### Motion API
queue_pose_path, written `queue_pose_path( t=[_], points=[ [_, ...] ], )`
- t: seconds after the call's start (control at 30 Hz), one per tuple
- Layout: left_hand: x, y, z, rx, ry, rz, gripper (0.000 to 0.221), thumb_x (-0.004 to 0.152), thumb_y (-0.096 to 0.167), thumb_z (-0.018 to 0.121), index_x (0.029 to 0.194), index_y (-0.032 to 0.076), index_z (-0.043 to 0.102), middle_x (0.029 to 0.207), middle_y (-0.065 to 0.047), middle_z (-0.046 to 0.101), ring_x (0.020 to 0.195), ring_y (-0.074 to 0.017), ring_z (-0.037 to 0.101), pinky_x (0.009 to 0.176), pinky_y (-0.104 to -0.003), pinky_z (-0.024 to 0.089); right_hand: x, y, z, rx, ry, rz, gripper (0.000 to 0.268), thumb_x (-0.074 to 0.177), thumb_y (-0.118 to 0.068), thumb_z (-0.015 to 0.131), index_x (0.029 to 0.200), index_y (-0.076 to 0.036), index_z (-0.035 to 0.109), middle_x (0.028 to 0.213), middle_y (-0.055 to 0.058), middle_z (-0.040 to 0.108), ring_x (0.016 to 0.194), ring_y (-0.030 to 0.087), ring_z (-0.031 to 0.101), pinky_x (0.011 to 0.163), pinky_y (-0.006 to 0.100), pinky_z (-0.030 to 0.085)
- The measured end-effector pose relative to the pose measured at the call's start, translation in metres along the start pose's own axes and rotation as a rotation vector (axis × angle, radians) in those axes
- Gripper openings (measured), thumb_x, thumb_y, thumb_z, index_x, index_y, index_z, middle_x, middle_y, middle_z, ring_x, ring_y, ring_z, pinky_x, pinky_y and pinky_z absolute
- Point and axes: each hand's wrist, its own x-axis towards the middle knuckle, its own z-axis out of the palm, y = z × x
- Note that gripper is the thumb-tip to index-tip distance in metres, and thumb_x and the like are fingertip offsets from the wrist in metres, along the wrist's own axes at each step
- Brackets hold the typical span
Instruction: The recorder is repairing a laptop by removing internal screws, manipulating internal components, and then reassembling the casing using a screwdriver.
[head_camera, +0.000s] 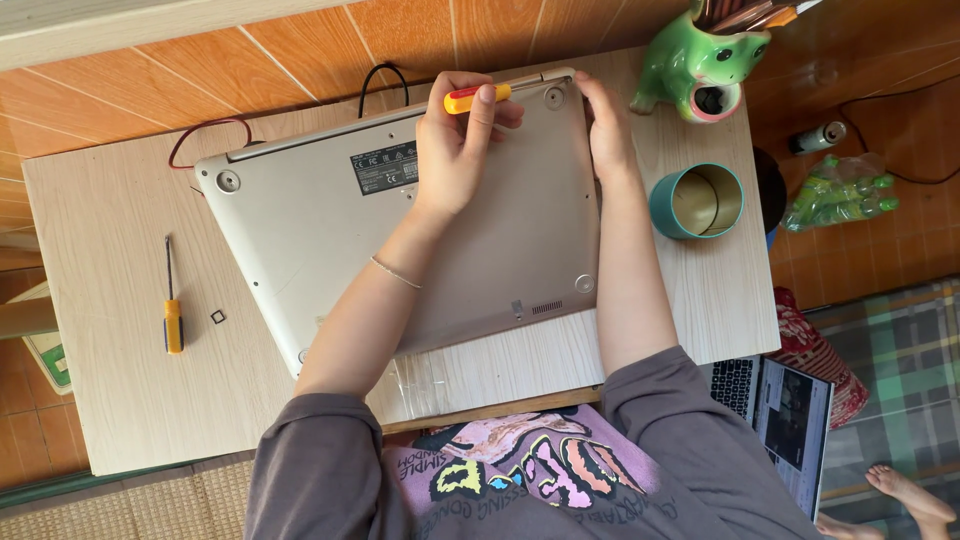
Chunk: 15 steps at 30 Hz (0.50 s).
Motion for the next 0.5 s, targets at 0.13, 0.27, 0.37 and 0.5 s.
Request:
queue_pose_path(
  t=[0.13, 0.27, 0.37, 0.5],
  points=[
    [0.0, 0.0, 0.0, 0.013, 0.001, 0.0, 0.03, 0.11, 0.034, 0.054, 0.117, 0.005, 0.055, 0.097, -0.009, 0.079, 0.091, -0.0141, 0.078, 0.076, -0.027, 0.062, -0.003, -0.003, 0.0, -0.264, -0.092, -0.172, 0.035, 0.102, -0.038, 0.065, 0.088, -0.006, 0.066, 0.09, -0.003, 0.063, 0.086, 0.008, 0.053, 0.078, 0.024, 0.045],
    [0.0, 0.001, 0.001, 0.033, -0.002, 0.012, 0.03, 0.11, 0.034, 0.054, 0.117, 0.005, 0.055, 0.097, -0.009, 0.08, 0.091, -0.0142, 0.079, 0.076, -0.027, 0.062, -0.008, -0.009, 0.005, -0.401, -0.103, -0.223, 0.04, 0.105, -0.041, 0.059, 0.089, -0.005, 0.065, 0.089, -0.005, 0.063, 0.085, 0.006, 0.054, 0.079, 0.023, 0.045],
    [0.0, 0.001, 0.0, 0.043, 0.0, 0.019, 0.03, 0.11, 0.034, 0.054, 0.117, 0.005, 0.055, 0.097, -0.009, 0.08, 0.091, -0.0141, 0.079, 0.075, -0.027, 0.063, -0.003, -0.001, 0.001, -0.405, -0.092, -0.264, 0.04, 0.107, -0.038, 0.059, 0.1, 0.0, 0.07, 0.093, -0.002, 0.066, 0.089, 0.007, 0.056, 0.081, 0.023, 0.046],
    [-0.001, 0.001, 0.0, 0.044, 0.0, 0.023, 0.03, 0.111, 0.034, 0.054, 0.117, 0.005, 0.055, 0.097, -0.009, 0.08, 0.091, -0.0142, 0.079, 0.076, -0.027, 0.063, -0.017, -0.018, 0.02, -0.39, -0.2, -0.363, 0.042, 0.108, -0.035, 0.054, 0.122, 0.0, 0.072, 0.112, 0.002, 0.074, 0.105, 0.009, 0.063, 0.097, 0.022, 0.047]
  ],
)
